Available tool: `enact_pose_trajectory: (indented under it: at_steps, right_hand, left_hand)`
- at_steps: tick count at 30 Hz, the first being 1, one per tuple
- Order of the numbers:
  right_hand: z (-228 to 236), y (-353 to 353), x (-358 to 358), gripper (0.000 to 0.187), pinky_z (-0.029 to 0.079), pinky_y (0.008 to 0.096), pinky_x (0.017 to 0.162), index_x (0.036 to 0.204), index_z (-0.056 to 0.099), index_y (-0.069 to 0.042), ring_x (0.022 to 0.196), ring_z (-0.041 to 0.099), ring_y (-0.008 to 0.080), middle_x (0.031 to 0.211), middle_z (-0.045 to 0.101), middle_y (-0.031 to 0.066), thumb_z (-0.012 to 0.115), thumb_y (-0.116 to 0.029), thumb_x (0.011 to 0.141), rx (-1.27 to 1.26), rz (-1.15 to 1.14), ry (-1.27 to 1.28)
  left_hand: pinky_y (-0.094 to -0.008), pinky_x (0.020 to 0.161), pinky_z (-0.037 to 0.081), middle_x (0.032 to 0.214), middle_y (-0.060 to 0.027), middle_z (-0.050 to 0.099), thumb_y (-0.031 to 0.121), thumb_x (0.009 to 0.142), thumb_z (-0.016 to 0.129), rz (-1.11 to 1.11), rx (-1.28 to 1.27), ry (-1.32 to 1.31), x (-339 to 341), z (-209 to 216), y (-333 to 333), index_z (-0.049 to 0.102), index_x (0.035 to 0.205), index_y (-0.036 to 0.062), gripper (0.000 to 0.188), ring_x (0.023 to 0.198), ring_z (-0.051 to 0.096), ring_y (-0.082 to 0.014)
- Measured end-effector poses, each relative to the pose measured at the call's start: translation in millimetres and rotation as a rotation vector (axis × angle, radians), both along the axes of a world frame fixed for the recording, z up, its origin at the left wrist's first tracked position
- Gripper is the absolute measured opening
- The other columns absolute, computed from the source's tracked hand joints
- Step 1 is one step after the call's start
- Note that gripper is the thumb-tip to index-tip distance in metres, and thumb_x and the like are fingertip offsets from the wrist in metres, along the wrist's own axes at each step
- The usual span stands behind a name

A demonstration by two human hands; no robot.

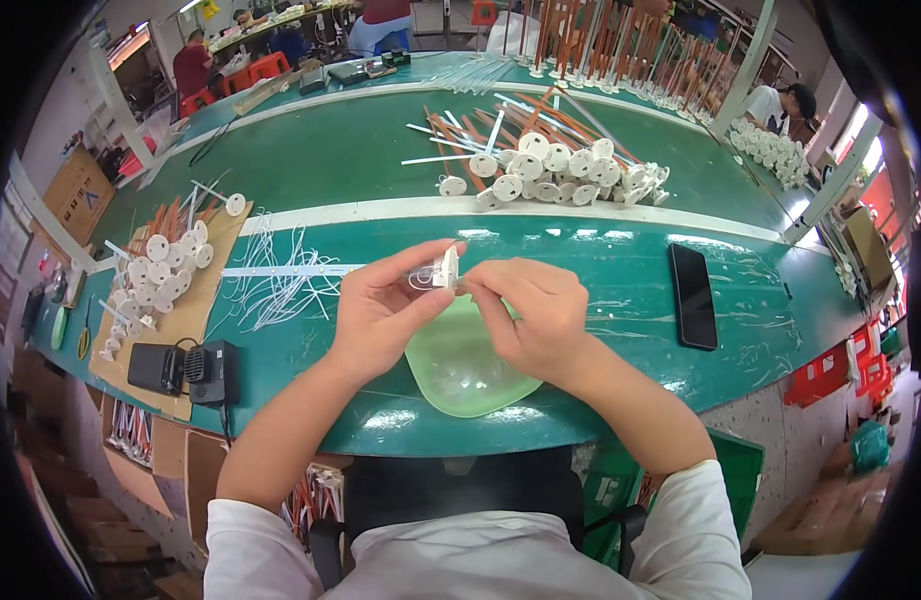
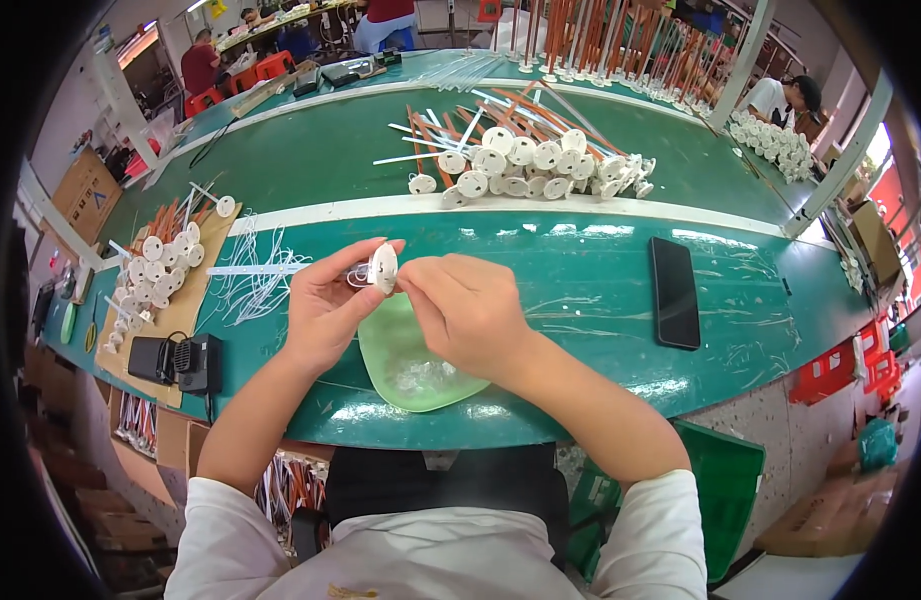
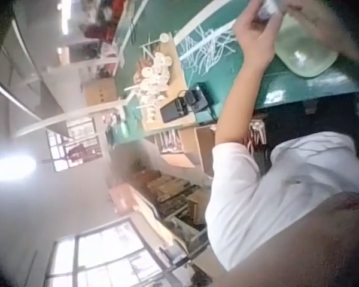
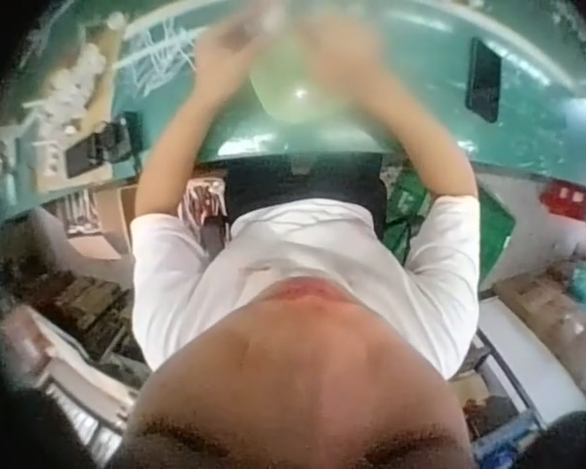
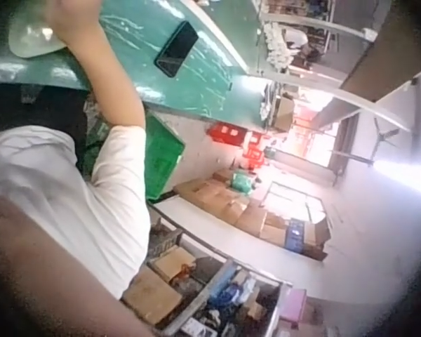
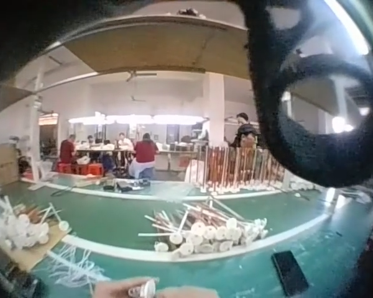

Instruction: The recorder is manually assembling small white plastic components with wires and thin strips at a factory workstation.

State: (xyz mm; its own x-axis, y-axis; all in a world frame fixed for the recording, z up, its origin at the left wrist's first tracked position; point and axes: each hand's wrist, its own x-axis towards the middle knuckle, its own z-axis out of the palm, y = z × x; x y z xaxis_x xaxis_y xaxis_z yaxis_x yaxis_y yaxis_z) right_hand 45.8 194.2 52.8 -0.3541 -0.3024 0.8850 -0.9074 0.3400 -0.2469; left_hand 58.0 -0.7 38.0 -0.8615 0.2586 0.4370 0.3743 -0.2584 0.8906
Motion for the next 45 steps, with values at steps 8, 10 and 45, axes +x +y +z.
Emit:
enact_pose_trajectory:
  at_steps: [8, 10, 45]
  right_hand:
    - [-1.7, 4.1, 3.7, 0.025, 0.051, 0.0373, 0.054, 0.091, 0.065, -0.002, 0.061, 0.064, 0.0274, 0.076, 0.066, 0.0104, 0.065, 0.007, 0.067, 0.055, -0.021, 0.111]
    - [-8.5, -2.2, 4.6, 0.027, 0.052, 0.0387, 0.057, 0.092, 0.064, 0.0, 0.064, 0.065, 0.0284, 0.081, 0.067, 0.0119, 0.065, 0.004, 0.065, 0.034, -0.016, 0.128]
    - [-11.9, -8.7, 4.3, 0.035, 0.051, 0.035, 0.056, 0.1, 0.063, 0.005, 0.068, 0.061, 0.025, 0.087, 0.062, 0.0103, 0.069, -0.004, 0.066, -0.069, 0.012, 0.22]
  left_hand:
    - [-0.0342, 0.099, 0.05, 0.131, -0.0169, 0.065, -0.002, 0.088, 0.069, 0.116, -0.188, 0.026, -0.8, -6.3, 1.5, 0.062, 0.132, -0.0031, 0.045, 0.115, 0.064, -0.0204]
    - [-0.0358, 0.101, 0.049, 0.131, -0.0188, 0.064, -0.003, 0.088, 0.068, 0.17, -0.239, 0.075, -3.1, -13.4, -5.5, 0.061, 0.133, -0.0032, 0.045, 0.117, 0.063, -0.0221]
    - [-0.0375, 0.105, 0.048, 0.13, -0.0247, 0.064, 0.005, 0.088, 0.074, 0.087, -0.008, 0.025, -12.1, -26.3, -29.3, 0.058, 0.134, -0.0067, 0.05, 0.119, 0.064, -0.0265]
